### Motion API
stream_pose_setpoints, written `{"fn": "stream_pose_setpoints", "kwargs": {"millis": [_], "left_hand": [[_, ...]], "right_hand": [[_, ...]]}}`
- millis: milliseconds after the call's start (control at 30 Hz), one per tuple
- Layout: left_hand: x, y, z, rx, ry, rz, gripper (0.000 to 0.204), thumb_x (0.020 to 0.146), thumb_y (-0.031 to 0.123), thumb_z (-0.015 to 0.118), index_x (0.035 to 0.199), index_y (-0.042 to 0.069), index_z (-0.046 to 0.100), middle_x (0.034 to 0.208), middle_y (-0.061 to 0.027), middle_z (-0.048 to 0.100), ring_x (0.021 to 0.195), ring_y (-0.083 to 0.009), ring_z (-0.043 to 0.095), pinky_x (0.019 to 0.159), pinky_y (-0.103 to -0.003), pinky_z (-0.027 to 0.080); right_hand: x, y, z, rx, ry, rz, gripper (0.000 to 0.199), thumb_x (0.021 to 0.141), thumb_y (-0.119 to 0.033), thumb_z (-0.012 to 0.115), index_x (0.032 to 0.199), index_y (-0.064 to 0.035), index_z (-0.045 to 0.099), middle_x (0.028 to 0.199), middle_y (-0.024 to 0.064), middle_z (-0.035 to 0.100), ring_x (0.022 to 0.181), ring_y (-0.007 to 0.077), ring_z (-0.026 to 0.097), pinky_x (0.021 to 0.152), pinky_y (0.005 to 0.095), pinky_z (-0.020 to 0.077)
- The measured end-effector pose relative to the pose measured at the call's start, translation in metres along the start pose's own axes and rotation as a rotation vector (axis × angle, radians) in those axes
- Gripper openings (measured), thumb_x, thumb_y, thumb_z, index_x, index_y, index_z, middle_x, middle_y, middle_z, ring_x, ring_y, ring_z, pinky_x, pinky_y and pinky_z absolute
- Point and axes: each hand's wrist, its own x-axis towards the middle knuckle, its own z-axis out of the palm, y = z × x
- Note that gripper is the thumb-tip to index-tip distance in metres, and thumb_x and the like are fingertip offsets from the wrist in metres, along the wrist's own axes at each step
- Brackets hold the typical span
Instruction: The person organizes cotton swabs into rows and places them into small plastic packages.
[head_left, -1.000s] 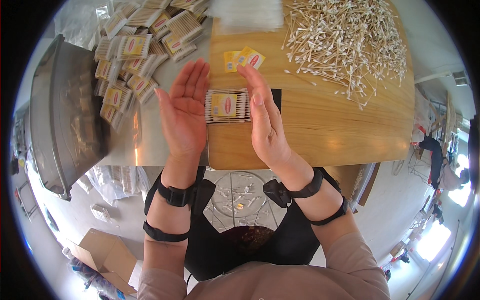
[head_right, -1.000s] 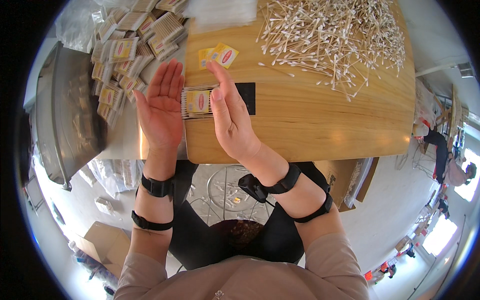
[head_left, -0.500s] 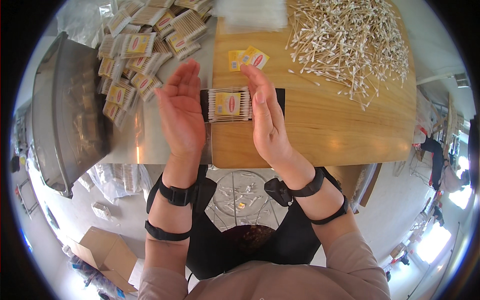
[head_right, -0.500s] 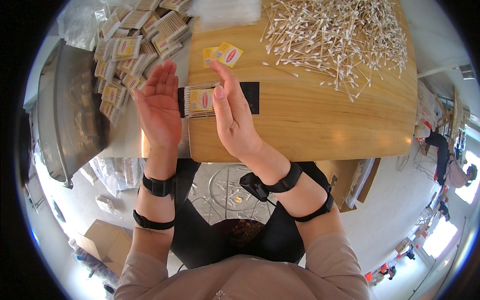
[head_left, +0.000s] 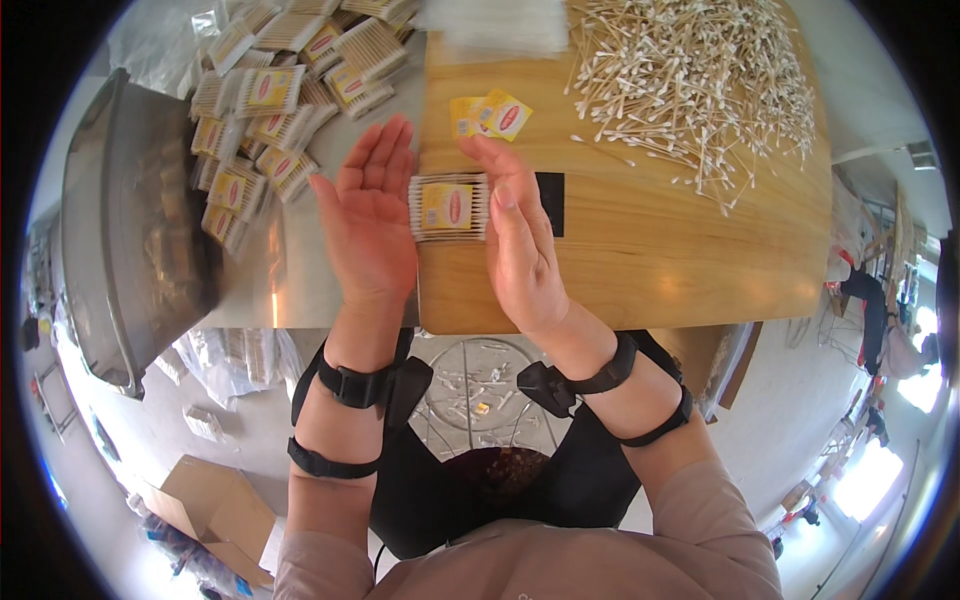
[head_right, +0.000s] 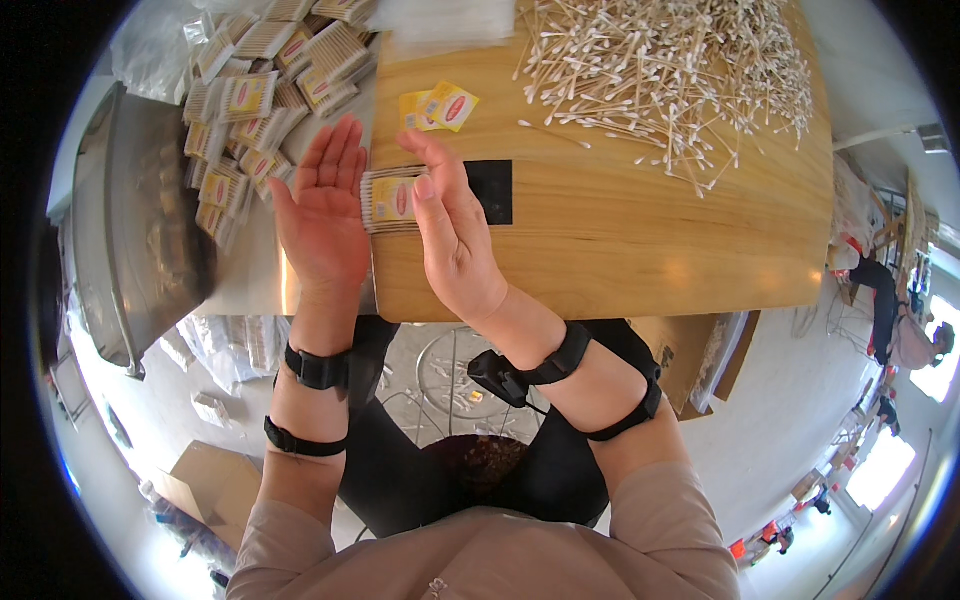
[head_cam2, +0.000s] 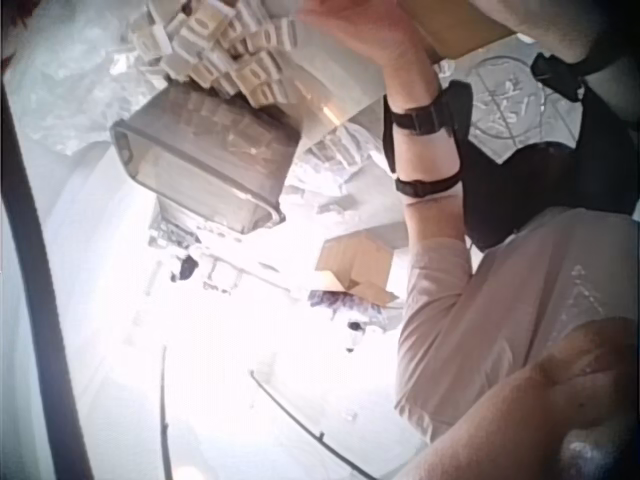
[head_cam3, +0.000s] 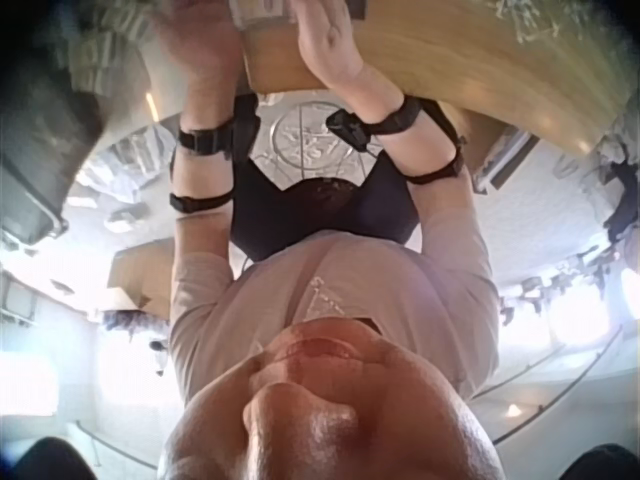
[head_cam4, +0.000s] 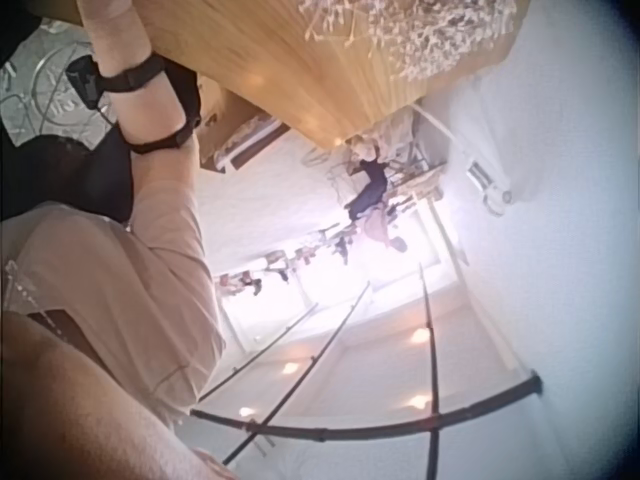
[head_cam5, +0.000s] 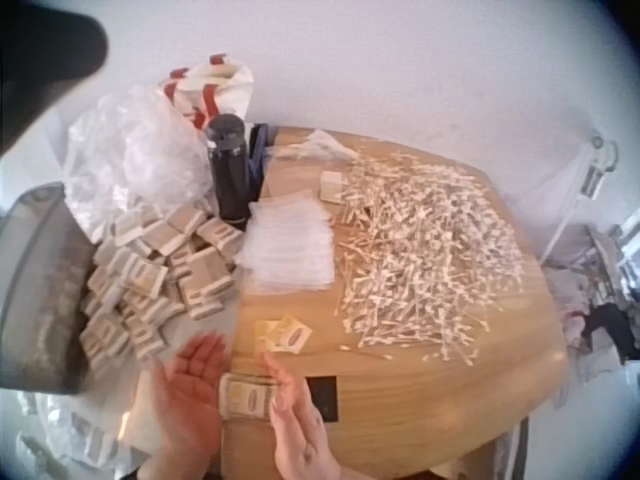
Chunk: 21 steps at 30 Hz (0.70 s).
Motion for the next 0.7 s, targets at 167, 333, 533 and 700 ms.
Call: {"fn": "stream_pose_setpoints", "kwargs": {"millis": [167,333,533,700], "left_hand": [[0.003,-0.007,-0.010,-0.044,0.011,0.044,0.073,0.103,0.058,0.033,0.137,-0.006,0.046,0.146,-0.0264,0.047,0.139,-0.0351,0.042,0.119,-0.043,0.030],[0.003,-0.008,0.001,0.144,0.028,0.092,0.065,0.107,0.050,0.030,0.134,-0.006,0.048,0.142,-0.0254,0.050,0.136,-0.0341,0.046,0.118,-0.043,0.030],[-0.008,-0.006,0.029,0.519,-0.078,0.337,0.053,0.110,0.037,0.029,0.130,-0.007,0.050,0.136,-0.0233,0.055,0.133,-0.0312,0.049,0.116,-0.042,0.033],[-0.024,-0.021,0.061,0.617,-0.137,0.214,0.040,0.110,0.026,0.033,0.130,-0.003,0.052,0.132,-0.0202,0.059,0.128,-0.0284,0.053,0.114,-0.041,0.036]], "right_hand": [[0.000,-0.014,0.005,0.046,0.055,0.050,0.037,0.108,-0.021,0.042,0.138,0.0011,0.044,0.122,0.0044,0.052,0.089,0.0052,0.045,0.081,0.0209,0.0398],[0.009,-0.005,-0.001,-0.061,0.110,0.012,0.036,0.103,-0.015,0.049,0.135,0.0004,0.046,0.113,0.0100,0.058,0.098,0.0176,0.054,0.088,0.0314,0.0442],[0.034,-0.070,-0.108,-0.927,0.196,-0.201,0.033,0.083,0.003,0.057,0.115,-0.0028,0.059,0.122,0.0205,0.056,0.118,0.0412,0.052,0.101,0.0459,0.0433],[0.015,-0.112,-0.215,-1.464,0.588,0.157,0.041,0.079,0.009,0.053,0.116,-0.0061,0.061,0.119,0.0174,0.058,0.115,0.0364,0.055,0.098,0.0411,0.0450]]}}
